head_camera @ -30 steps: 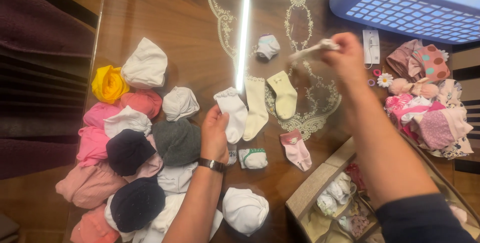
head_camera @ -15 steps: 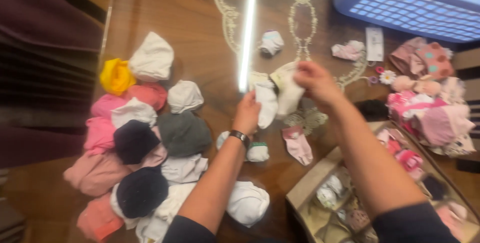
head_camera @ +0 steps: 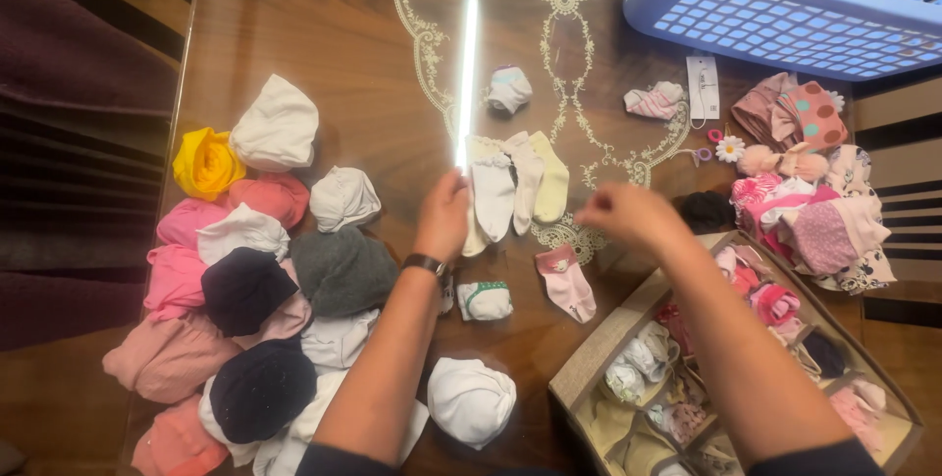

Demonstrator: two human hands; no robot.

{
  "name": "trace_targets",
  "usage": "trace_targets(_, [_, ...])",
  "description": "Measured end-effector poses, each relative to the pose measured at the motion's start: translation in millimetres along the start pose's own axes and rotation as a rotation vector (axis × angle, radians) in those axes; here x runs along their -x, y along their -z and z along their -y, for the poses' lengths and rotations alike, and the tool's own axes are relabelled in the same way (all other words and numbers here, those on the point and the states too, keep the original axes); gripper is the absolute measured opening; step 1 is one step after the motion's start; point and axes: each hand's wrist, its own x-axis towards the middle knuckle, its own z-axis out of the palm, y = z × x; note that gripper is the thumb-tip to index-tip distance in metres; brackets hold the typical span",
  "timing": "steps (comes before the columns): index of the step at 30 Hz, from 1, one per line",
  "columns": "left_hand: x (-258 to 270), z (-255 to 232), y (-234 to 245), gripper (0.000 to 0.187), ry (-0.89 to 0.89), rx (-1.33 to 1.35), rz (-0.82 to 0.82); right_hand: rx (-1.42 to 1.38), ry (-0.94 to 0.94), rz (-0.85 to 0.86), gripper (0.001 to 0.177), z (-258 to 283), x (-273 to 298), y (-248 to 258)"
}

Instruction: Organizing and pairing socks into a multi-compartment storage box on a table

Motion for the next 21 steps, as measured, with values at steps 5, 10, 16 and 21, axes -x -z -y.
trace_targets(5, [50.5,-17.3,28.2,0.044,-0.032,0.172,-0.086,0.259,-0.059,0.229,0.06,9.0,27.5,-50.5])
trace_targets(10, [97.3,-15.2,14.5,0.04,0.013,0.352,-0.077,0.261,-0.042,0.131,0.04,-10.7,14.3,-87.8])
trace_targets(16, [146.7,-51.0,-11.5,0.051,0.325,0.023,0.311,-0.959,0.166,0.117,0.025,-3.2,58.1,-79.1])
trace_targets(21, [149.9,-64.7,-31.2,0.016,0.353,0.489,0.082,-1.161,0.398,0.193,0.041,6.0,72.4,-102.8])
